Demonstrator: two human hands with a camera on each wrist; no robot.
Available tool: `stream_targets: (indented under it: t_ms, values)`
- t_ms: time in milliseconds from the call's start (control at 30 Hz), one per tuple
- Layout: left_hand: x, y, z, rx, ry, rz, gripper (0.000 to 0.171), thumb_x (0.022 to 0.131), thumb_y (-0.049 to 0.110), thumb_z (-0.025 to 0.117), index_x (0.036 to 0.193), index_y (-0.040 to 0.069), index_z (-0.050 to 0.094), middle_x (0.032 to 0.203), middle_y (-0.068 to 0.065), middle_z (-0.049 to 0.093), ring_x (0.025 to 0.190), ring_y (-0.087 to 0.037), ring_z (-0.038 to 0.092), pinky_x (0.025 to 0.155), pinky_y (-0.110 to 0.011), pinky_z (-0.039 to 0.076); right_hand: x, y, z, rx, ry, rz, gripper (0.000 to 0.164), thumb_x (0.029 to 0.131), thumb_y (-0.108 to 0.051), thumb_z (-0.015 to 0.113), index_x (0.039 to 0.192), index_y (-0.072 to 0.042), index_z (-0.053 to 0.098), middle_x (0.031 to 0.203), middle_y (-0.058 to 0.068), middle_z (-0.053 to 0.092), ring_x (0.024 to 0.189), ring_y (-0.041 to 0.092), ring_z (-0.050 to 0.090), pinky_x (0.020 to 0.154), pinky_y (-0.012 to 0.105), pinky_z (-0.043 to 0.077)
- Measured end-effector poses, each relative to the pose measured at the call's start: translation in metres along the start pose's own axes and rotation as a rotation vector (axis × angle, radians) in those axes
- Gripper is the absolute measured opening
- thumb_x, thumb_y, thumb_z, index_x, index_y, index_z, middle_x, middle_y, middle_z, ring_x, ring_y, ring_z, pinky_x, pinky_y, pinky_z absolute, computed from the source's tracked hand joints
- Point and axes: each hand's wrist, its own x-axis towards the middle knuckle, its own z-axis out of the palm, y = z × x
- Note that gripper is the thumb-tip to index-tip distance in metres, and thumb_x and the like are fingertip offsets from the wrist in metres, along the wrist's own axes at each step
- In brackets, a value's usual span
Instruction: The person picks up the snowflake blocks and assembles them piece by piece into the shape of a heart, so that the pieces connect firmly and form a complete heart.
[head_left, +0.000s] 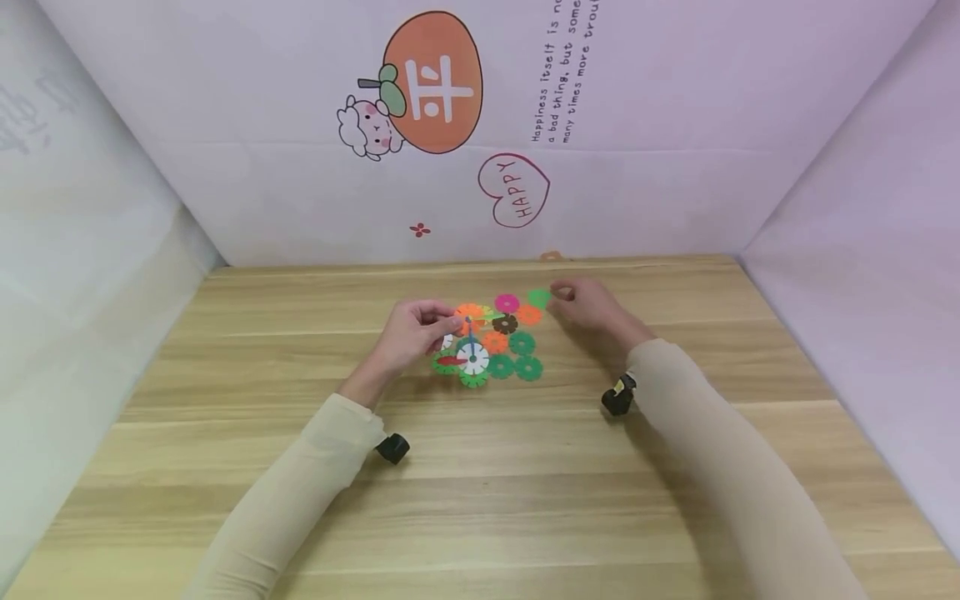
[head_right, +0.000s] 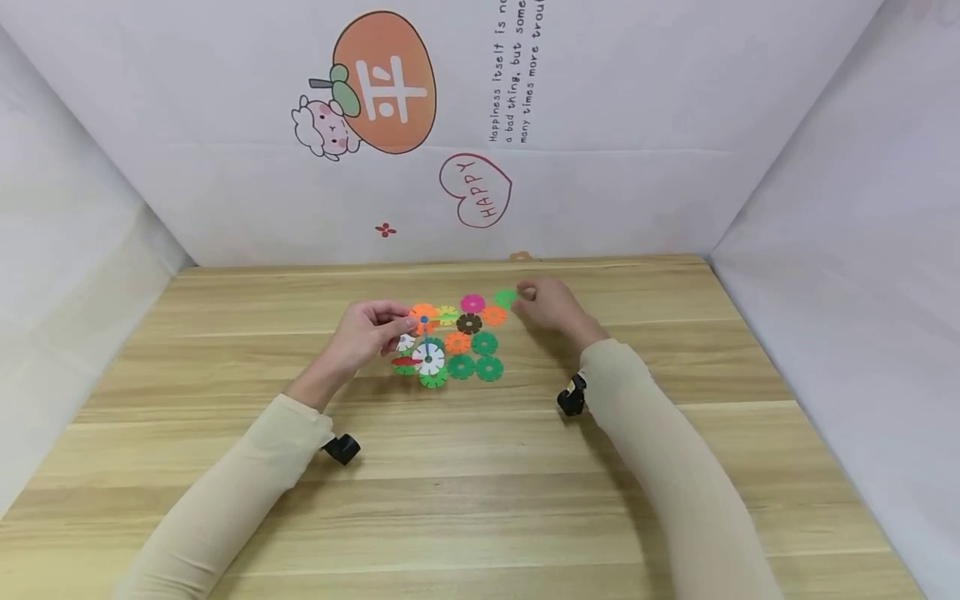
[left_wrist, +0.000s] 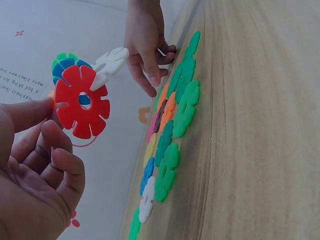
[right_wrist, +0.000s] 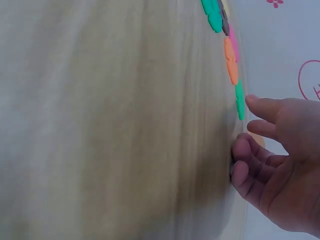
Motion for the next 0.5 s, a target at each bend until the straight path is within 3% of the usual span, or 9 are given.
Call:
stream_targets:
  t_ms: [167,500]
  values:
    - [-0.0014,0.0013,0.0006,0.017,0.008,-0.017,0.016,0.095,0.009,0.071,0.1,-0.005,0.072,0.089,-0.023,0.071,0.052,-0.014,0.043,0.047,-0.022,0.035,0.0057,-0.0058,0.0003,-0.038,-0.029,-0.003,0.048,0.099,-0.02,0.062,0.142,0.001,0.052,0.137,0.025,0.057,0.123,0.042,0.055,0.105,0.055,0.042]
    - [-0.0025,0.0004,-0.0005,0.016,0.018,-0.013,0.013,0.095,0.008,0.071,0.1,-0.004,0.072,0.091,-0.026,0.071,0.053,-0.016,0.043,0.046,-0.021,0.035,0.0081,-0.0103,-0.0024,0.047,-0.031,0.088,0.041,0.094,-0.013,0.069,0.128,0.003,0.055,0.12,0.025,0.059,0.112,0.04,0.056,0.098,0.052,0.046]
